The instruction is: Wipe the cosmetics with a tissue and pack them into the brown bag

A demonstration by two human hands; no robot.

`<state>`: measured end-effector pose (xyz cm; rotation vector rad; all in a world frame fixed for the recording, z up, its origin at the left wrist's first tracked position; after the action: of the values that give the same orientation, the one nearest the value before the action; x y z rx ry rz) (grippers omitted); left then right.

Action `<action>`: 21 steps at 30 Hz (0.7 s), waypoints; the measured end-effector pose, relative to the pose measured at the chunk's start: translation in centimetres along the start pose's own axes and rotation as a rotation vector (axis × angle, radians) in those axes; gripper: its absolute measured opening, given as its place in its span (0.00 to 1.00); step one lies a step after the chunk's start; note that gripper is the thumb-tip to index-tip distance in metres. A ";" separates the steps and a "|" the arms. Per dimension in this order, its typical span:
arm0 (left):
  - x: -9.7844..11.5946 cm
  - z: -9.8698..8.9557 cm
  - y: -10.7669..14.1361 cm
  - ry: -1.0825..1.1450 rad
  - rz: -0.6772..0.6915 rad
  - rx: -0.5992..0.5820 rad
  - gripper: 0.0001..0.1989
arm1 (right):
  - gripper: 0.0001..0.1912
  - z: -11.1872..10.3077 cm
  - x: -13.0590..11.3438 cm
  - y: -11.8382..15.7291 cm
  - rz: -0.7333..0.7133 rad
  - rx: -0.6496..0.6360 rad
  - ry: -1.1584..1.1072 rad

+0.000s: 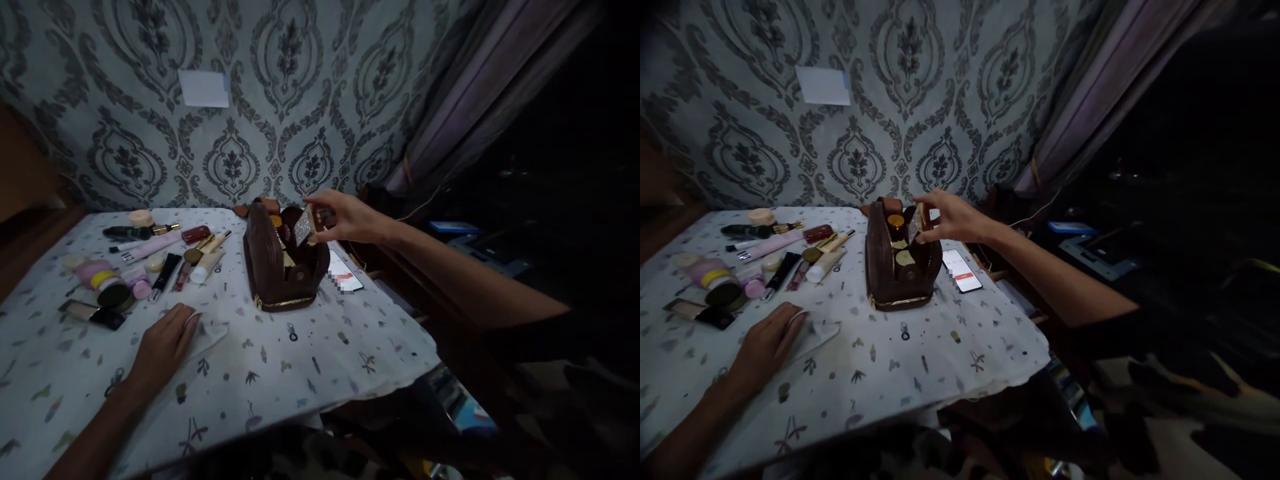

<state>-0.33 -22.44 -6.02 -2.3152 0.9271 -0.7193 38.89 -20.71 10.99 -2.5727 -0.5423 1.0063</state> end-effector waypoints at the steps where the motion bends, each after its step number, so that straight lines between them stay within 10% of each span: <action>1: 0.1 0.1 0.0 -0.006 0.009 -0.001 0.15 | 0.37 0.0 0.7 -0.4 -0.031 -0.055 0.133; 10: 0.7 0.7 0.3 -0.049 0.154 0.051 0.12 | 0.30 2.8 1.5 -2.7 -0.208 -0.465 0.658; 21: 0.4 1.0 0.5 -0.144 0.201 0.057 0.14 | 0.23 4.2 3.1 -3.0 -0.141 -0.478 0.769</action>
<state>0.34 -22.70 -6.94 -2.1544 1.0400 -0.4828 37.36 -15.99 7.58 -2.9682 -0.7793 -0.2258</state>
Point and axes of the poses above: each hand's wrist, its own y-axis away from the middle knuckle, its own z-axis out of the palm, x = y × z, the point moved 1 cm from there along -y, towards the middle knuckle, and after that the axes turned 6 degrees about x, right-handed, at the moved point
